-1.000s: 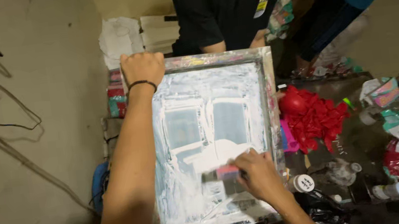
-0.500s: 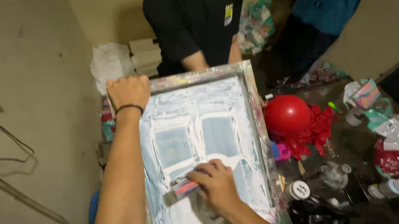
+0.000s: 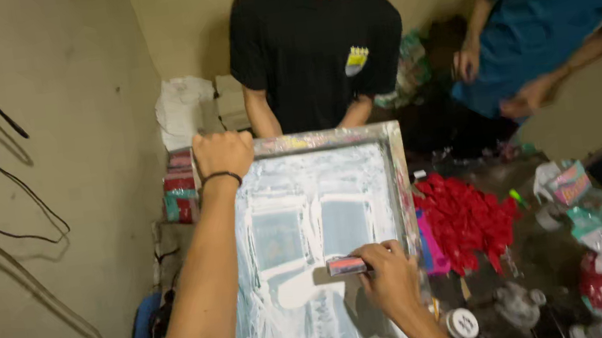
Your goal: The person uses a scraper to remove white paint from a framed artwork on a table. Two other people stand nearby and observe the process.
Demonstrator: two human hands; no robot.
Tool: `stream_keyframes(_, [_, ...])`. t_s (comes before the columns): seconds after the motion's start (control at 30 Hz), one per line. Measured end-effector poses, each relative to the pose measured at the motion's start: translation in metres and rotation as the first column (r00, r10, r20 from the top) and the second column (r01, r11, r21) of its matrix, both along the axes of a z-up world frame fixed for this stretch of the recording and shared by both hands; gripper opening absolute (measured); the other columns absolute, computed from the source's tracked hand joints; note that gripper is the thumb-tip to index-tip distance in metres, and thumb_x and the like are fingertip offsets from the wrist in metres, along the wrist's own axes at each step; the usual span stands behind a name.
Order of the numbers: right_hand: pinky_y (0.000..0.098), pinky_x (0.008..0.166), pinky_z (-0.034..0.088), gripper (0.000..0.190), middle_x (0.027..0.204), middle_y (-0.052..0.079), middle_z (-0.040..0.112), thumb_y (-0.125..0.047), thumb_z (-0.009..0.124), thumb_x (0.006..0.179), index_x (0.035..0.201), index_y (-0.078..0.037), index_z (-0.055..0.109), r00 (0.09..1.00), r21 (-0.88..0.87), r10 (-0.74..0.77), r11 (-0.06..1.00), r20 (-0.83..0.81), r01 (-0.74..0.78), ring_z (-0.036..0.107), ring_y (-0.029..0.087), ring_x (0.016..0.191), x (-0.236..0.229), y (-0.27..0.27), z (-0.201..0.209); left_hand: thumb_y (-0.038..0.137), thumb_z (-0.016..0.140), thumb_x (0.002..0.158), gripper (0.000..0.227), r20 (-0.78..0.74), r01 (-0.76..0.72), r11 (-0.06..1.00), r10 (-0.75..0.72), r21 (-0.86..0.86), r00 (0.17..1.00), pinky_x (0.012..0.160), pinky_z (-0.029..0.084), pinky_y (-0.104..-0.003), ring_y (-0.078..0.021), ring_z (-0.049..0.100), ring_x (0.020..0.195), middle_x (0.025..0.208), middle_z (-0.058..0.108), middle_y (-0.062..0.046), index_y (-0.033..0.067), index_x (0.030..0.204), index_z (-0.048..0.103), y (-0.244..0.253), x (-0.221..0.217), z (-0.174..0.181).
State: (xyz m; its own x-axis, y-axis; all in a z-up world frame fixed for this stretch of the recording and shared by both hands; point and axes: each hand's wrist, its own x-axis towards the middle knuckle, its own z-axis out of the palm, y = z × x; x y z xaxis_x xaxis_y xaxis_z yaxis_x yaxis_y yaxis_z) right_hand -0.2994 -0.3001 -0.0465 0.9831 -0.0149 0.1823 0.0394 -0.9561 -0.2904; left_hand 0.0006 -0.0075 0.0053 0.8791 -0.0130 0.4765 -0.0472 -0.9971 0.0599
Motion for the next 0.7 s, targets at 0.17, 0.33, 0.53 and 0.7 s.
stream_keyframes(0.17, [0.0597,0.1,0.051,0.043,0.111,-0.014,0.078,-0.024,0.086,0.079,0.117,-0.04,0.077,0.99,-0.108,0.021,0.994,0.138,-0.006,0.063,0.023,0.123,0.092,-0.011,0.004,0.045,0.036,0.105,0.06,-0.246,-0.02,0.988,-0.019,-0.155,0.969,0.101,0.04,-0.047,-0.0385,0.082,0.103,0.102,0.086,-0.015,0.0137,0.098,0.086,-0.001,-0.012,0.011])
stream_keyframes(0.33, [0.0528,0.086,0.06,0.037,0.106,-0.011,0.08,-0.021,0.085,0.08,0.112,-0.038,0.079,0.994,-0.091,0.081,0.993,0.069,-0.075,0.069,0.023,0.115,0.143,-0.01,0.021,0.045,0.036,0.105,0.06,-0.281,-0.009,0.989,-0.034,-0.15,0.959,0.1,0.04,-0.049,-0.0382,0.082,0.104,0.102,0.085,-0.016,0.012,0.098,0.086,-0.001,0.015,-0.008])
stream_keyframes(0.53, [0.0547,0.083,0.062,0.035,0.107,-0.007,0.08,-0.023,0.085,0.08,0.112,-0.036,0.079,0.993,0.018,0.109,0.994,-0.037,-0.108,0.07,0.028,0.113,0.181,-0.017,-0.028,0.047,0.031,0.107,0.064,-0.444,-0.038,0.993,-0.013,-0.107,0.896,0.1,0.041,-0.046,-0.0346,0.081,0.107,0.106,0.086,-0.012,0.0142,0.103,0.086,-0.004,0.058,-0.086])
stream_keyframes(0.7, [0.0529,0.087,0.06,0.038,0.11,-0.007,0.08,-0.022,0.083,0.079,0.115,-0.035,0.079,0.996,-0.06,0.079,0.995,-0.041,-0.082,0.068,0.026,0.117,0.177,-0.008,-0.073,0.047,0.032,0.107,0.065,-0.604,-0.072,0.99,-0.014,-0.118,0.797,0.106,0.042,-0.05,-0.0382,0.078,0.118,0.118,0.085,-0.015,0.0107,0.11,0.086,-0.002,0.078,-0.132])
